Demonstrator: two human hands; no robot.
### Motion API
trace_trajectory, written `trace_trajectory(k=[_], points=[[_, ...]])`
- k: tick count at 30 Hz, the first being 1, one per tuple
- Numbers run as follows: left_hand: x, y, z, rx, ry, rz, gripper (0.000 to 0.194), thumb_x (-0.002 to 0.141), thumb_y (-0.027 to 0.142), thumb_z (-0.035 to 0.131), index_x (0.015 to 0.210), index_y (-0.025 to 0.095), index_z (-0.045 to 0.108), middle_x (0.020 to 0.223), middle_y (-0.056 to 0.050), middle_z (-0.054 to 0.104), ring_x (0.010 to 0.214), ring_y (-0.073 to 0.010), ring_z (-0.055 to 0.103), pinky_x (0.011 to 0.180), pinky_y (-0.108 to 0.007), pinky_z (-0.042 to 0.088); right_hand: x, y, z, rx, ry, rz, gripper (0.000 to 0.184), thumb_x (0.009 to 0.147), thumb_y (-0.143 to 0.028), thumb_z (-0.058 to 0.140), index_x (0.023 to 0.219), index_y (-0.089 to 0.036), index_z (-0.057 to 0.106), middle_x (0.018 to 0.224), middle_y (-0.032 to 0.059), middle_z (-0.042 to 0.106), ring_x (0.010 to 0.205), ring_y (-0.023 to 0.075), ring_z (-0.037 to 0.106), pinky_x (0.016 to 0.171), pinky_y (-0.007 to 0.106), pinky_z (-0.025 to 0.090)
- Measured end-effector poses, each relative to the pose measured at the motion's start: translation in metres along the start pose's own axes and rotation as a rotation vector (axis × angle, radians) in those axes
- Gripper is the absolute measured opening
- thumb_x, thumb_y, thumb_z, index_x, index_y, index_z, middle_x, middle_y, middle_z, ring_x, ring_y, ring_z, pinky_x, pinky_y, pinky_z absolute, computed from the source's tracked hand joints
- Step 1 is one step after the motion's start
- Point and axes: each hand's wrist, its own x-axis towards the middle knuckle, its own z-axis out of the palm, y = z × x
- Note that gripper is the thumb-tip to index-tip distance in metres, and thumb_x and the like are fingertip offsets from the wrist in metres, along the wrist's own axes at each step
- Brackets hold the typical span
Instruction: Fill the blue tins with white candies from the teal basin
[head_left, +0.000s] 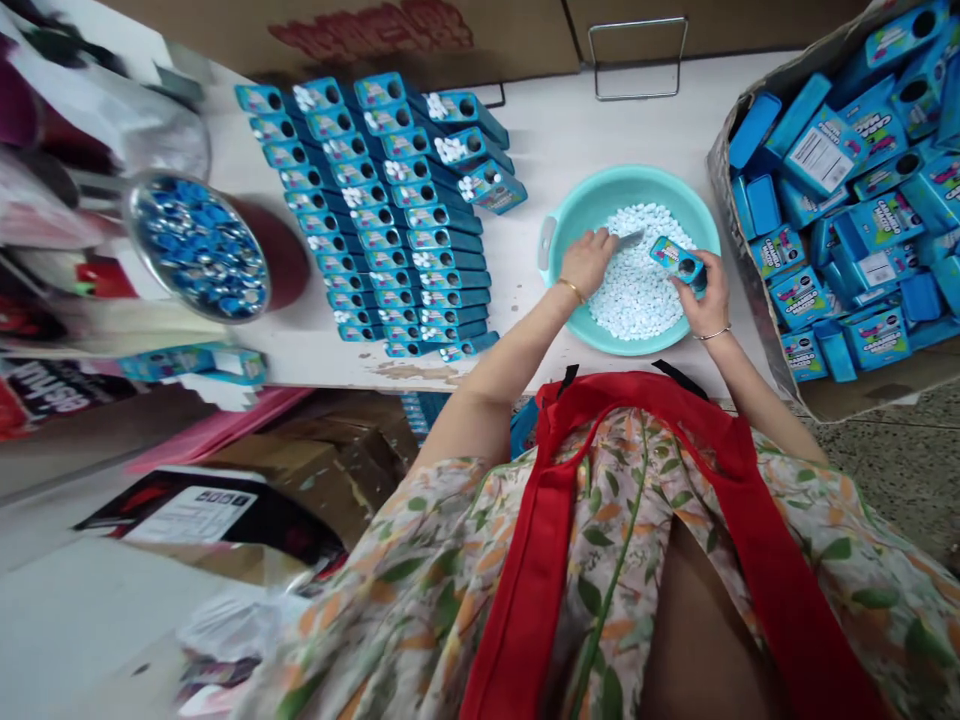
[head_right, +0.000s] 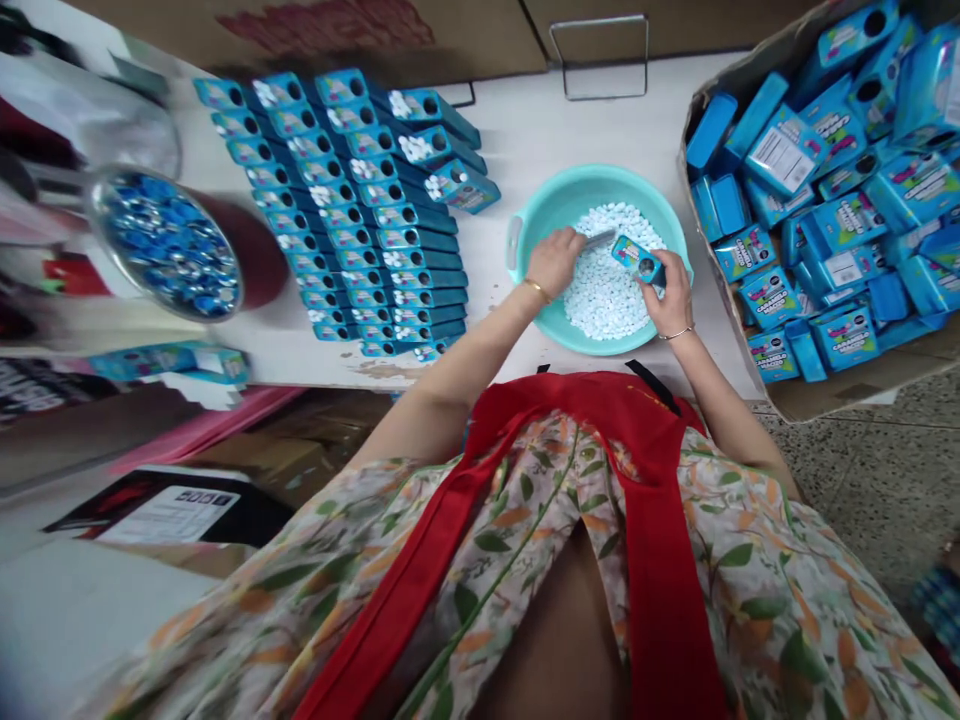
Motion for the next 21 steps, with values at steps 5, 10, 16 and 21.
trace_trajectory(k=[5,10,16,21], points=[[-0.006,0.019,0.044,-0.08,-0.197,0.188,0.05,0.104,0.006,0.033,0.143,0.015,0.064,0.151,-0.023,0.063,0.139,-0.0361,0.059,0.112,-0.05,0.048,0.009,0.003,-0.004,0.019,0.078,-0.011,0.058,0.098,-0.072,0.066,0.141,-0.034,0.055,0.132,0.0087,0.068,0.125,0.034,0.073,0.112,0.068,0.061],[-0.029,0.031,0.058,-0.279,-0.347,0.301,0.053,0.094,0.004,0.047,0.143,0.014,0.063,0.149,-0.021,0.066,0.132,-0.0316,0.066,0.111,-0.042,0.05,0.015,0.013,-0.002,0.008,0.135,-0.022,0.063,0.098,-0.077,0.065,0.141,-0.032,0.054,0.13,0.0081,0.065,0.122,0.0308,0.072,0.11,0.063,0.063],[-0.041,0.015,0.046,-0.597,-0.324,0.355,0.046,0.091,0.021,0.055,0.135,0.012,0.063,0.126,-0.017,0.074,0.106,-0.0263,0.068,0.099,-0.039,0.056,0.016,0.006,-0.007,0.078,0.089,0.052,0.071,0.093,-0.081,0.07,0.137,-0.027,0.056,0.132,0.0106,0.066,0.127,0.0313,0.071,0.116,0.061,0.061],[-0.062,-0.004,-0.018,-0.598,-0.195,0.406,0.037,0.098,0.035,0.059,0.131,0.018,0.064,0.124,-0.013,0.074,0.098,-0.0228,0.065,0.093,-0.036,0.055,0.014,0.0,-0.005,0.047,0.026,0.045,0.063,0.096,-0.075,0.068,0.135,-0.026,0.059,0.131,0.0128,0.07,0.127,0.0342,0.071,0.114,0.063,0.062]])
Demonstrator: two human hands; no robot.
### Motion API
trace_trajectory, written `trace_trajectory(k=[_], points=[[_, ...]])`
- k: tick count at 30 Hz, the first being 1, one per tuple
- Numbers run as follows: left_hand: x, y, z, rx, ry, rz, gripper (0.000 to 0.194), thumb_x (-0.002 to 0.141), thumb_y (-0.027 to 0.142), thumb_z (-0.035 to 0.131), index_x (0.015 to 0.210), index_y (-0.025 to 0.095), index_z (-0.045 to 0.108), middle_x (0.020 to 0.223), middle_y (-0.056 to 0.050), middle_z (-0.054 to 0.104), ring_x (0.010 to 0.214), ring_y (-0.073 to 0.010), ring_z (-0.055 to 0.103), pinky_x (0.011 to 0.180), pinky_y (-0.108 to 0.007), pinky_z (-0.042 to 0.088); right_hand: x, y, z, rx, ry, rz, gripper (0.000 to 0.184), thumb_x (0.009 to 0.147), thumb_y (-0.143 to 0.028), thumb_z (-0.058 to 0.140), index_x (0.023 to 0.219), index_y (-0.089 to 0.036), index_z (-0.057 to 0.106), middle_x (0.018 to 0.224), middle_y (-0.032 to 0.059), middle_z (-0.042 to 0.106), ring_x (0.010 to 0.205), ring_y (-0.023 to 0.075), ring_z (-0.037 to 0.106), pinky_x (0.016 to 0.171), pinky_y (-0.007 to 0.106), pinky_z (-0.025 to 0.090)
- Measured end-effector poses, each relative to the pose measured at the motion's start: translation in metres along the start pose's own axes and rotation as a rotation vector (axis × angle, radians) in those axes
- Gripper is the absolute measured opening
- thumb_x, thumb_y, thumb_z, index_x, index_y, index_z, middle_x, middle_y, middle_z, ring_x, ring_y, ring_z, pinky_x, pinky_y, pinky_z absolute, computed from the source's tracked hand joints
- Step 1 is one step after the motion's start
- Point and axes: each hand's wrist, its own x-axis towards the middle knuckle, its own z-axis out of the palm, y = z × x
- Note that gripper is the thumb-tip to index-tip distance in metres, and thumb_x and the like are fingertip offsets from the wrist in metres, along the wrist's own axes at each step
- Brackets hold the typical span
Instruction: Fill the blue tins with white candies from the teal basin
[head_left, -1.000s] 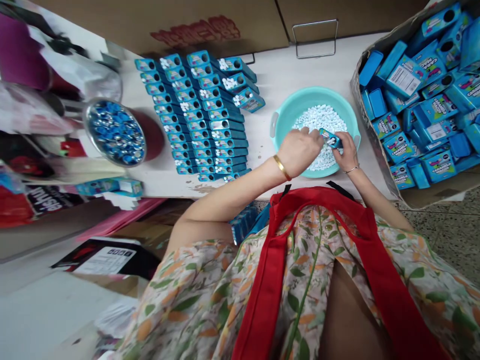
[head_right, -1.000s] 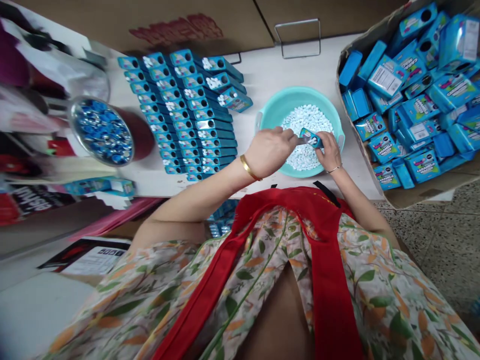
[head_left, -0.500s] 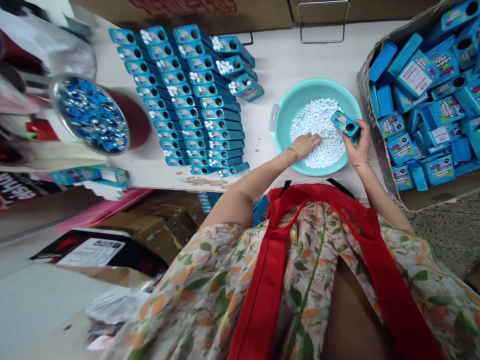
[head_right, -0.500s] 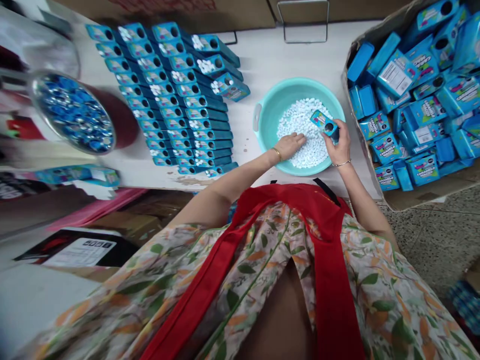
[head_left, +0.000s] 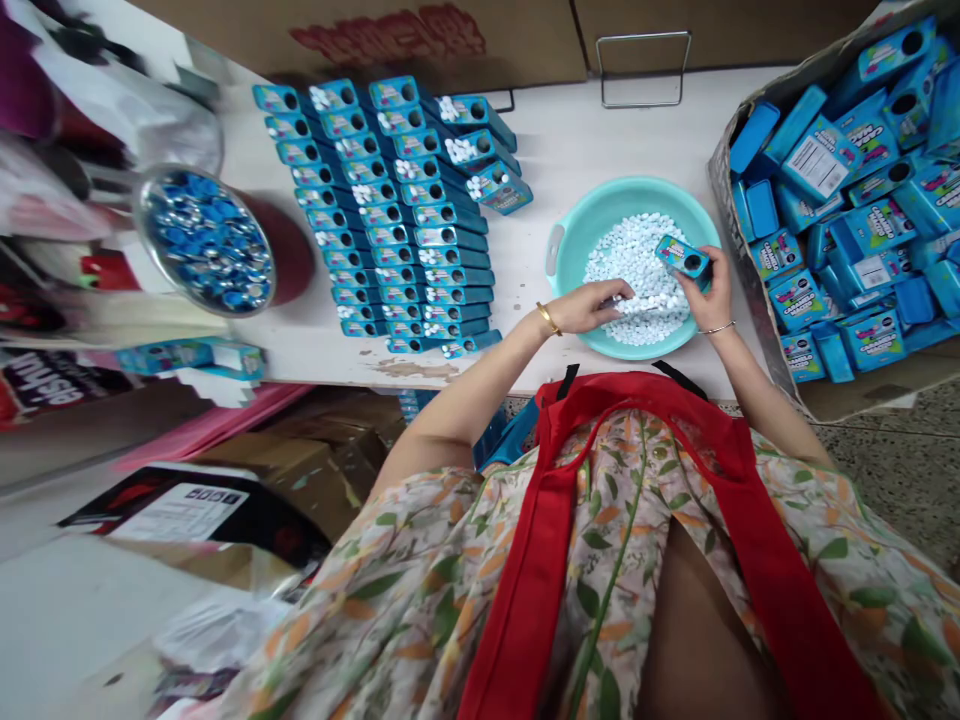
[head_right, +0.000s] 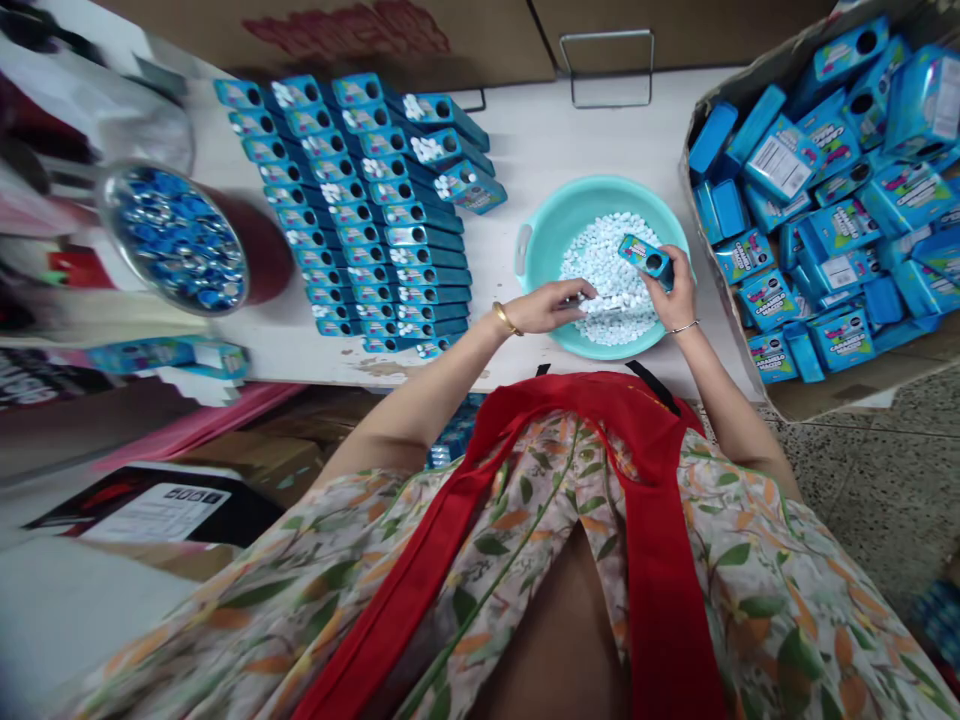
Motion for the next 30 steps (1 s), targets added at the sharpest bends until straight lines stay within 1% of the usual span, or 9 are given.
trace_trajectory(k=[4,7,13,17,20,22,24,27,30], points=[[-0.005,0.04,-0.037,0.222,0.056,-0.012,0.036,0.101,0.026,0.056,0.134,0.016,0.065,0.129,-0.014,0.073,0.107,-0.0242,0.068,0.099,-0.037,0.055,-0.004,0.004,0.008,-0.079,-0.09,-0.085,0.053,0.101,-0.064,0.061,0.135,-0.025,0.062,0.132,0.0162,0.072,0.128,0.0383,0.07,0.114,0.069,0.06],[0.005,0.074,-0.047,0.465,0.014,-0.116,0.036,0.101,0.02,0.054,0.134,0.015,0.067,0.13,-0.015,0.073,0.115,-0.0278,0.071,0.101,-0.039,0.056,-0.008,0.004,0.015,-0.136,-0.147,-0.128,0.047,0.103,-0.059,0.054,0.136,-0.026,0.063,0.136,0.0164,0.073,0.132,0.0386,0.069,0.121,0.071,0.055],[0.021,0.148,-0.026,0.774,-0.026,-0.322,0.039,0.108,0.012,0.047,0.141,0.01,0.067,0.129,-0.023,0.071,0.11,-0.0322,0.078,0.09,-0.04,0.058,-0.021,0.003,0.029,-0.149,-0.185,-0.168,0.043,0.103,-0.047,0.051,0.139,-0.027,0.062,0.139,0.0149,0.073,0.136,0.0371,0.068,0.128,0.071,0.049],[0.015,0.165,-0.02,0.819,-0.024,-0.276,0.042,0.111,0.011,0.037,0.137,0.008,0.07,0.119,-0.022,0.074,0.106,-0.032,0.079,0.086,-0.039,0.059,-0.027,0.004,0.034,-0.108,-0.17,-0.169,0.042,0.101,-0.039,0.052,0.14,-0.026,0.062,0.138,0.0155,0.073,0.136,0.0375,0.068,0.126,0.071,0.05],[0.002,0.143,-0.034,0.79,0.056,-0.272,0.041,0.111,0.015,0.039,0.14,0.014,0.069,0.116,-0.017,0.076,0.108,-0.0291,0.077,0.088,-0.038,0.06,-0.03,-0.006,0.03,-0.118,-0.198,-0.06,0.041,0.101,-0.036,0.055,0.139,-0.024,0.062,0.141,0.0166,0.073,0.139,0.0378,0.066,0.127,0.071,0.049],[-0.001,0.109,-0.044,0.762,0.147,-0.35,0.042,0.111,0.02,0.042,0.148,0.018,0.063,0.126,-0.016,0.074,0.114,-0.0283,0.075,0.092,-0.038,0.061,-0.033,-0.019,0.026,-0.135,-0.234,0.057,0.041,0.101,-0.033,0.057,0.14,-0.02,0.062,0.147,0.0171,0.071,0.144,0.0355,0.063,0.13,0.067,0.049],[0.009,0.065,-0.046,0.736,0.164,-0.443,0.046,0.108,0.021,0.046,0.152,0.018,0.059,0.139,-0.016,0.07,0.122,-0.03,0.072,0.095,-0.039,0.06,-0.033,-0.032,0.023,-0.167,-0.274,0.165,0.044,0.103,-0.029,0.06,0.145,-0.015,0.059,0.156,0.017,0.067,0.15,0.0301,0.058,0.135,0.061,0.046],[0.036,0.007,-0.025,0.724,0.056,-0.498,0.05,0.107,0.019,0.041,0.153,0.012,0.057,0.148,-0.022,0.065,0.125,-0.0352,0.069,0.094,-0.043,0.059,-0.028,-0.045,0.022,-0.245,-0.269,0.231,0.045,0.104,-0.036,0.068,0.145,-0.018,0.062,0.156,0.0093,0.07,0.147,0.0235,0.063,0.135,0.049,0.051],[0.047,-0.021,0.008,0.751,-0.079,-0.411,0.051,0.108,0.017,0.031,0.153,0.012,0.055,0.149,-0.021,0.064,0.126,-0.0349,0.066,0.095,-0.043,0.056,-0.023,-0.05,0.023,-0.26,-0.274,0.284,0.037,0.105,-0.043,0.07,0.139,-0.031,0.068,0.156,0.0,0.071,0.147,0.0218,0.067,0.134,0.048,0.055]])
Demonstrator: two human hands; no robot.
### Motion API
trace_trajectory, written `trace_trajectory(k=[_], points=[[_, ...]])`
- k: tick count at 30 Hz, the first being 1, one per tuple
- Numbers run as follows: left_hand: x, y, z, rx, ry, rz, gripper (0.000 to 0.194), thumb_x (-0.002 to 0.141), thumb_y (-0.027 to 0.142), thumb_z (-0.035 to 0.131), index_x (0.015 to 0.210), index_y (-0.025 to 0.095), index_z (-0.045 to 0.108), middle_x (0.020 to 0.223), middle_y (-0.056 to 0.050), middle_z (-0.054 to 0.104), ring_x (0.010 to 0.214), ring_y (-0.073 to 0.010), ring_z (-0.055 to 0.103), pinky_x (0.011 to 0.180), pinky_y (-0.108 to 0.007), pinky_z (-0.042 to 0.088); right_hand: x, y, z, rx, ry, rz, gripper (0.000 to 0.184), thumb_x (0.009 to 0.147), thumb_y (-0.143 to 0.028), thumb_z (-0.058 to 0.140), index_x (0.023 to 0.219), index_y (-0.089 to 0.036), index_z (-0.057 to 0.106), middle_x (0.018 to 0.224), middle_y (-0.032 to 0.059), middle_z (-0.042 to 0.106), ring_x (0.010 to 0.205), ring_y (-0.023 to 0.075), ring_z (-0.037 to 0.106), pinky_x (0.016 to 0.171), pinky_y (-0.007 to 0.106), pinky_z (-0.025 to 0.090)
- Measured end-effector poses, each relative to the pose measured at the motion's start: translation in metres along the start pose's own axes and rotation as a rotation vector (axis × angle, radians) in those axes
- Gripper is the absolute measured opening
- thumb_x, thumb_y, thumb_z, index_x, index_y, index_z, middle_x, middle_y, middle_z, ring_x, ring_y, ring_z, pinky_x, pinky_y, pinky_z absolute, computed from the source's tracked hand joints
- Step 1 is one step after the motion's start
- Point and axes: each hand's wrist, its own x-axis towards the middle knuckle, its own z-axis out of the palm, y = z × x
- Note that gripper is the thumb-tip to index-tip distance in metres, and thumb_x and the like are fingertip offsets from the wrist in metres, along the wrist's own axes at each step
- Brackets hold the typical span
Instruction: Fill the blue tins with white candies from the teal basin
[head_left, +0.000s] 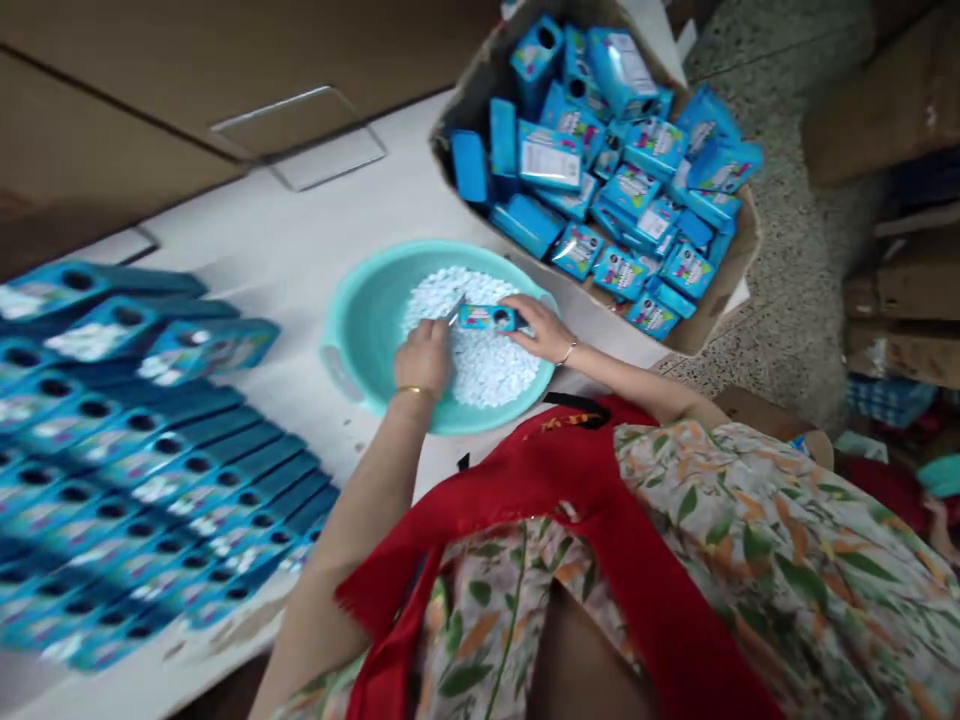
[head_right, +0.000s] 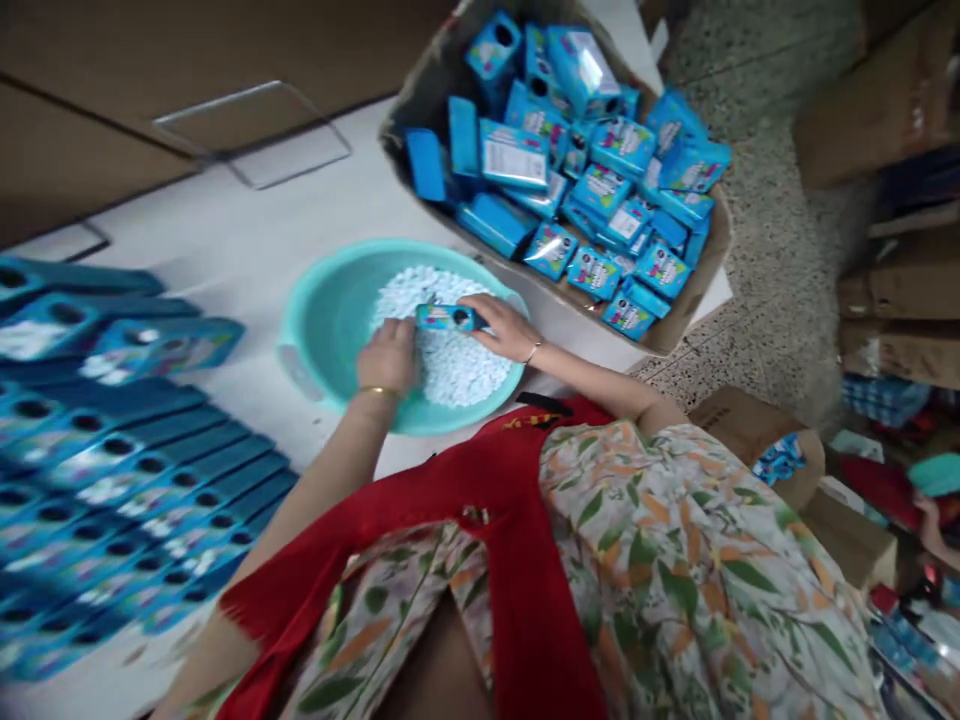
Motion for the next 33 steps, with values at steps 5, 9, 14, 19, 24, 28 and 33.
trace_trajectory(k=[5,9,14,19,24,28,33], points=[[-0.016,0.005,0.047,-0.155,-0.066,0.181,0.049,0.106,0.027,0.036,0.15,0.018,0.055,0.148,-0.015,0.065,0.124,-0.0325,0.068,0.099,-0.042,0.057,-0.002,-0.004,0.006,0.025,0.03,0.037,0.037,0.107,-0.055,0.063,0.131,-0.029,0.074,0.153,-0.002,0.073,0.148,0.0191,0.068,0.133,0.038,0.056],[-0.01,-0.002,0.075,-0.445,-0.112,0.28,0.051,0.094,0.035,0.046,0.138,0.014,0.062,0.125,-0.016,0.071,0.111,-0.0329,0.071,0.101,-0.044,0.059,0.006,0.001,0.015,0.039,0.056,0.063,0.034,0.102,-0.041,0.068,0.135,-0.034,0.069,0.159,-0.0107,0.068,0.154,0.0106,0.06,0.136,0.031,0.051],[-0.021,-0.003,0.061,-0.683,-0.184,0.206,0.056,0.084,0.051,0.057,0.127,0.017,0.065,0.087,-0.001,0.062,0.081,-0.0209,0.059,0.083,-0.034,0.053,0.011,-0.006,0.009,0.18,0.09,0.134,0.04,0.106,-0.056,0.068,0.129,-0.024,0.071,0.147,-0.0021,0.076,0.147,0.0172,0.066,0.133,0.039,0.055],[-0.042,-0.019,0.021,-0.817,-0.085,0.27,0.054,0.083,0.053,0.063,0.121,0.016,0.068,0.096,-0.003,0.066,0.083,-0.0182,0.056,0.085,-0.033,0.05,0.014,0.017,0.008,0.326,0.126,0.044,0.058,0.097,-0.054,0.076,0.137,-0.015,0.06,0.152,0.0203,0.068,0.147,0.0338,0.063,0.134,0.059,0.048],[-0.054,-0.033,-0.018,-0.718,0.147,0.337,0.043,0.096,0.043,0.061,0.128,0.015,0.069,0.112,-0.008,0.073,0.092,-0.0197,0.062,0.088,-0.032,0.052,0.021,0.047,0.022,0.245,0.168,-0.228,0.051,0.098,-0.06,0.063,0.135,-0.025,0.062,0.138,0.0162,0.073,0.134,0.0377,0.068,0.121,0.063,0.056],[-0.061,-0.009,-0.054,-0.425,0.123,0.28,0.038,0.096,0.026,0.059,0.131,0.015,0.071,0.118,-0.012,0.076,0.104,-0.026,0.07,0.095,-0.037,0.054,0.011,0.042,0.026,0.121,0.095,-0.292,0.045,0.1,-0.046,0.056,0.14,-0.027,0.061,0.143,0.0165,0.071,0.138,0.0382,0.065,0.123,0.065,0.054],[-0.078,0.043,-0.091,-0.048,0.075,0.106,0.047,0.103,0.016,0.05,0.149,0.017,0.063,0.134,-0.019,0.072,0.107,-0.0309,0.077,0.088,-0.041,0.056,0.007,0.04,0.032,0.073,0.058,-0.299,0.045,0.096,-0.035,0.055,0.14,-0.027,0.062,0.143,0.0166,0.072,0.14,0.0396,0.064,0.125,0.069,0.052]])
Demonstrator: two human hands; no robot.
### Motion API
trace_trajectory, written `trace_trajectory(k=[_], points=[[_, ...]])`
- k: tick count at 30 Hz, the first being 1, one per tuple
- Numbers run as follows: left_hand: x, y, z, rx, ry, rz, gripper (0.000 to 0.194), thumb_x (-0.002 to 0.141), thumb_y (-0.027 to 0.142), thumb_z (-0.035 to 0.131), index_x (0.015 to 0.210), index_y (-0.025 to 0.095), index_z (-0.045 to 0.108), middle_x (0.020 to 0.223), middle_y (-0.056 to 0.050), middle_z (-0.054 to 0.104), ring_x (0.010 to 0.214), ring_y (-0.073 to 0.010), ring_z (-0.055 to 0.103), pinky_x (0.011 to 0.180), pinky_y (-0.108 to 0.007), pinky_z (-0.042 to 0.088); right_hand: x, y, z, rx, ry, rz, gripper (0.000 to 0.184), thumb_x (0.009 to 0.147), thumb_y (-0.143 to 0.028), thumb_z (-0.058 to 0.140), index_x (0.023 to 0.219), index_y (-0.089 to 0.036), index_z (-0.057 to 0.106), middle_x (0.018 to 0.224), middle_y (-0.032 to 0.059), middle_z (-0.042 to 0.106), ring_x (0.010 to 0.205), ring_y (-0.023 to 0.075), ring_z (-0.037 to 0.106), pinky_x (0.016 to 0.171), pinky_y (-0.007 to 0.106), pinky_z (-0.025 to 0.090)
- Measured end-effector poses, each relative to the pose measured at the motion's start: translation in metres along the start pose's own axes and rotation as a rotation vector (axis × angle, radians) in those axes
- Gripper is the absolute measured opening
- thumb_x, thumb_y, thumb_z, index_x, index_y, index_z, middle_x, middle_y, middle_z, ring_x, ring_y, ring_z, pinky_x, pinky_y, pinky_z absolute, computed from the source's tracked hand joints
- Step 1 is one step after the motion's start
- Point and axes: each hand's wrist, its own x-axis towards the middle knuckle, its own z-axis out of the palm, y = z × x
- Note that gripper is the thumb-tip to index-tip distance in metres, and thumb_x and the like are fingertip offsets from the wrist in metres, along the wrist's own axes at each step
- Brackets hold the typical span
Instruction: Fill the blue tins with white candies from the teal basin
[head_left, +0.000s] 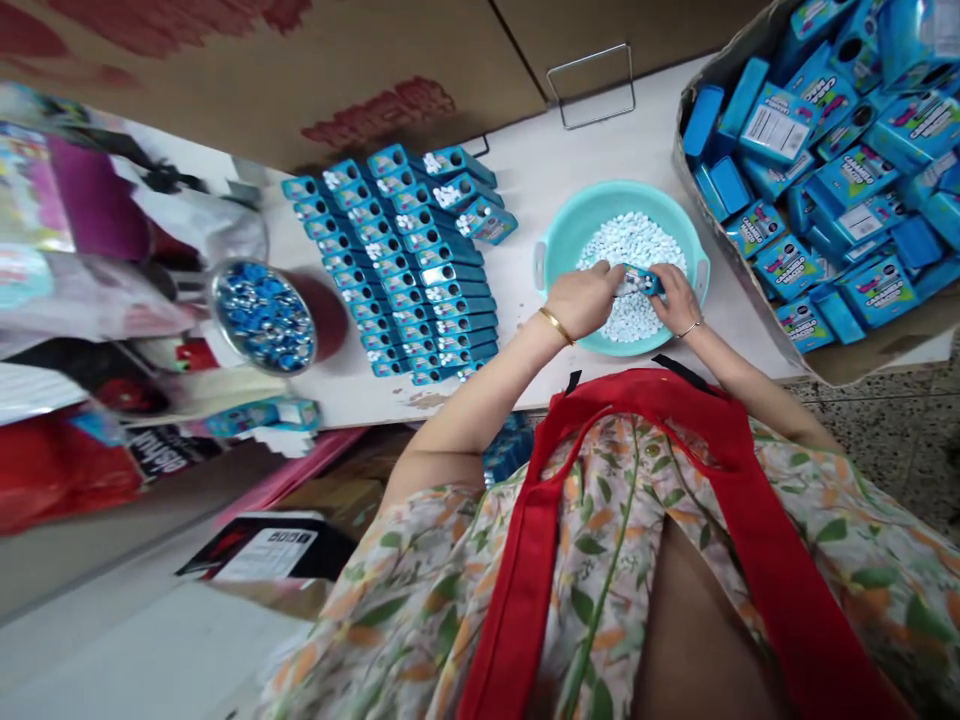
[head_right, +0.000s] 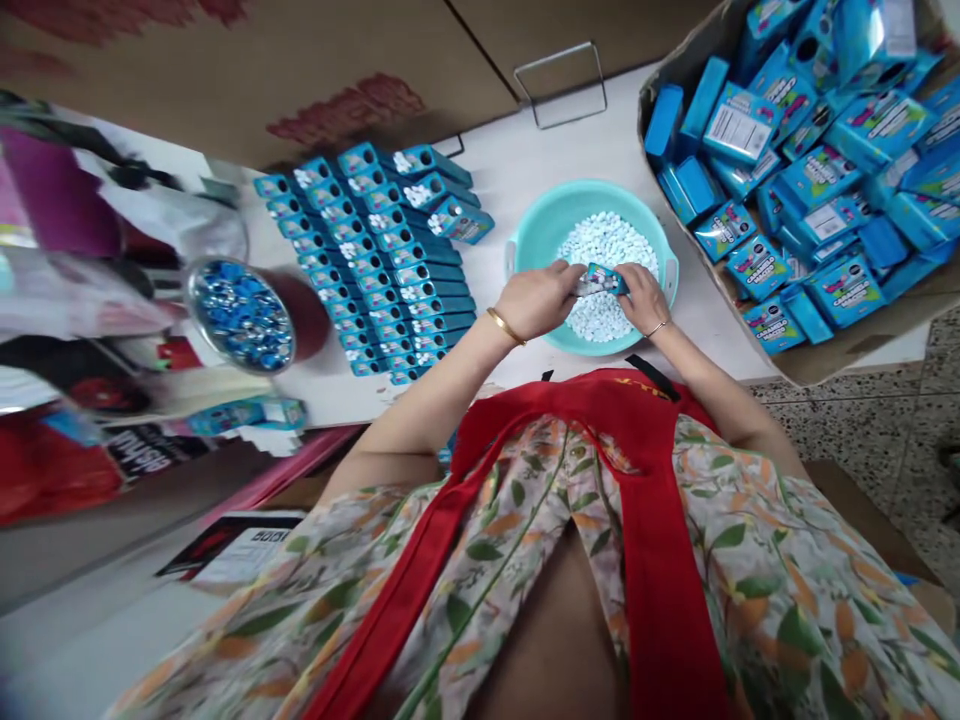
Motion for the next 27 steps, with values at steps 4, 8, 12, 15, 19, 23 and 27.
trace_trajectory(k=[4,8,12,15,19,23,27], points=[[-0.012,0.031,-0.016,0.1,-0.009,-0.011,0.051,0.111,0.012,0.038,0.158,0.017,0.056,0.142,-0.022,0.068,0.103,-0.0295,0.079,0.083,-0.039,0.055,-0.003,0.002,0.002,0.009,0.009,-0.02,0.046,0.095,-0.031,0.054,0.141,-0.025,0.062,0.143,0.018,0.072,0.14,0.0389,0.065,0.123,0.066,0.054],[-0.022,0.018,-0.021,0.068,0.007,-0.038,0.042,0.113,0.018,0.042,0.15,0.018,0.062,0.132,-0.018,0.071,0.105,-0.0294,0.078,0.088,-0.039,0.055,-0.003,-0.001,0.0,0.042,0.018,0.01,0.043,0.098,-0.035,0.053,0.139,-0.026,0.06,0.142,0.018,0.071,0.138,0.0386,0.066,0.121,0.065,0.054],[-0.017,-0.028,0.001,-0.137,0.143,0.023,0.047,0.107,0.045,0.068,0.145,0.019,0.063,0.137,-0.016,0.068,0.12,-0.0331,0.072,0.1,-0.042,0.056,-0.003,-0.012,-0.001,0.123,0.029,0.01,0.043,0.101,-0.052,0.058,0.137,-0.029,0.059,0.138,0.0158,0.073,0.131,0.037,0.069,0.117,0.061,0.057],[0.002,-0.052,0.039,-0.359,0.246,0.194,0.08,0.093,0.067,0.081,0.151,0.017,0.057,0.146,-0.02,0.065,0.135,-0.0363,0.064,0.113,-0.046,0.053,-0.003,-0.023,0.003,0.192,0.013,0.018,0.051,0.098,-0.062,0.064,0.137,-0.03,0.058,0.135,0.013,0.075,0.124,0.0346,0.073,0.111,0.056,0.062],[0.019,-0.06,0.079,-0.507,0.226,0.227,0.065,0.099,0.067,0.073,0.135,0.013,0.065,0.127,-0.02,0.071,0.118,-0.0319,0.069,0.105,-0.043,0.055,-0.003,-0.036,0.012,0.23,0.005,0.007,0.056,0.096,-0.067,0.066,0.138,-0.029,0.057,0.13,0.0117,0.076,0.118,0.0334,0.076,0.105,0.053,0.065],[0.012,-0.068,0.076,-0.536,0.265,0.191,0.053,0.1,0.064,0.071,0.122,0.015,0.068,0.117,-0.017,0.073,0.106,-0.0282,0.069,0.096,-0.04,0.055,0.006,-0.044,0.019,0.259,0.008,-0.055,0.062,0.099,-0.071,0.063,0.143,-0.028,0.056,0.131,0.0131,0.075,0.12,0.0341,0.077,0.105,0.053,0.067],[-0.007,-0.098,0.052,-0.518,0.392,0.07,0.053,0.098,0.066,0.074,0.118,0.018,0.069,0.114,-0.013,0.074,0.106,-0.0262,0.068,0.093,-0.038,0.054,0.019,-0.057,0.015,0.225,-0.007,-0.14,0.068,0.101,-0.073,0.06,0.15,-0.025,0.057,0.146,0.0184,0.072,0.139,0.0369,0.07,0.121,0.061,0.059]])
